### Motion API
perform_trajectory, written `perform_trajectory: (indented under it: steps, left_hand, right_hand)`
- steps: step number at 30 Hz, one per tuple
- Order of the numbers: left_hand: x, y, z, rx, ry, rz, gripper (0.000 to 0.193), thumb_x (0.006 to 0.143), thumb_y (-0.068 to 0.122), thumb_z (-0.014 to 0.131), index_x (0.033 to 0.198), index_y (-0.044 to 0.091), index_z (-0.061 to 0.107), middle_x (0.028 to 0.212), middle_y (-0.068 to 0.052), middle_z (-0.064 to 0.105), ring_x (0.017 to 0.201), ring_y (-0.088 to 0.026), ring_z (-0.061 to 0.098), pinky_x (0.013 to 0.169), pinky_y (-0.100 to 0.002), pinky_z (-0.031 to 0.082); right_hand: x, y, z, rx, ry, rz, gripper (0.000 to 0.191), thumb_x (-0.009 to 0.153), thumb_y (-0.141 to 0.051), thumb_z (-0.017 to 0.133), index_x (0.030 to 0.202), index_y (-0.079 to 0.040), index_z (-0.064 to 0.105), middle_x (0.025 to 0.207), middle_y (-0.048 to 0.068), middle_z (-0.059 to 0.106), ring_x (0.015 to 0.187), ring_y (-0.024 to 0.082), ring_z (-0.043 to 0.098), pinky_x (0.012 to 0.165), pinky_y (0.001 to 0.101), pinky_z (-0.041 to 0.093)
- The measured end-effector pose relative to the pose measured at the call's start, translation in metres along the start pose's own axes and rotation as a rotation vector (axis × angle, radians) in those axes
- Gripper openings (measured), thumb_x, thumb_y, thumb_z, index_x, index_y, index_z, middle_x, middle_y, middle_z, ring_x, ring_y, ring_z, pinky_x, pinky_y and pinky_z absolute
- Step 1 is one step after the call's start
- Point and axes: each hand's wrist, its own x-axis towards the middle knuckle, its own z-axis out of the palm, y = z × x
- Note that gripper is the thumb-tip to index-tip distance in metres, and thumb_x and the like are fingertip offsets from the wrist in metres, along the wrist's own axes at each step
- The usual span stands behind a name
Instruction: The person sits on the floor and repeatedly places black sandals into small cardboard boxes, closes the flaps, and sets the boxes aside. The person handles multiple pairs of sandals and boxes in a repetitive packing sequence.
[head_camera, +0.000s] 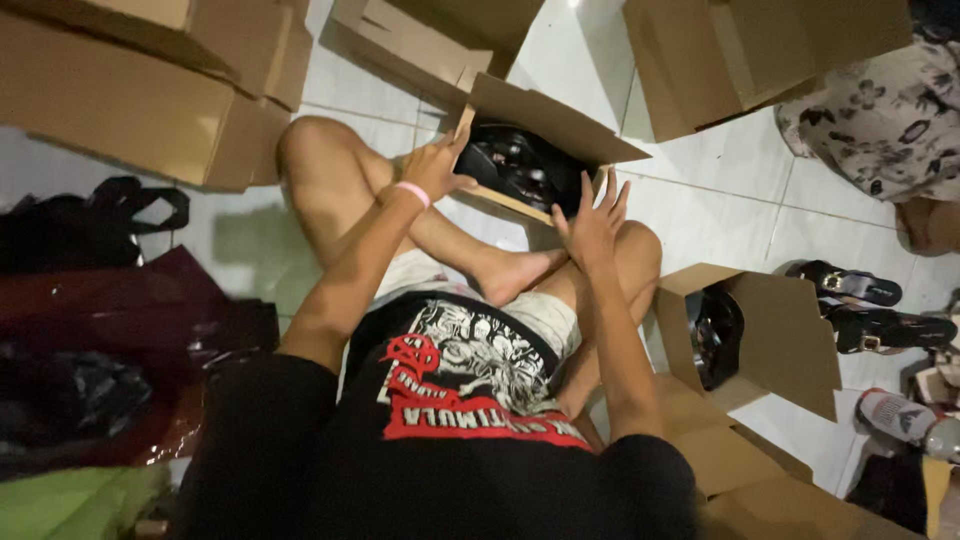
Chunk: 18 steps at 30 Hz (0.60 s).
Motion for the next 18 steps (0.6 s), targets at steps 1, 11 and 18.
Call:
perform_trajectory:
  steps: [1,11,18]
  left_hand:
    - [-0.002,0.0,0.002,-0.001,0.004,-0.006,0.106,0.071,0.047,0.088,0.156,0.014,0.035,0.15,-0.024,0.049,0.123,-0.044,0.059,0.1,-0.049,0.05]
    - [-0.009,0.008,-0.009,-0.013,0.056,-0.022,0.104,0.071,0.044,0.089,0.155,0.016,0.035,0.145,-0.023,0.054,0.117,-0.044,0.062,0.092,-0.053,0.052]
    - [-0.028,0.007,0.002,-0.129,0.131,-0.103,0.117,0.074,0.042,0.091,0.161,0.009,0.02,0.139,-0.021,0.058,0.118,-0.047,0.059,0.095,-0.053,0.051]
  right_hand:
    - [-0.001,-0.008,-0.005,-0.096,0.043,0.0,0.08,0.091,-0.049,0.078,0.156,-0.016,0.045,0.163,0.026,0.029,0.148,0.052,0.023,0.119,0.0589,0.024]
    - [0.195,-0.051,-0.059,-0.003,0.073,-0.516,0.084,0.091,-0.057,0.077,0.155,-0.01,0.048,0.157,0.015,0.044,0.146,0.034,0.037,0.119,0.0538,0.03]
    - [0.142,-0.049,-0.032,0.195,-0.21,-0.579,0.067,0.106,-0.037,0.066,0.162,-0.015,0.037,0.165,0.019,0.033,0.151,0.039,0.032,0.123,0.0564,0.03]
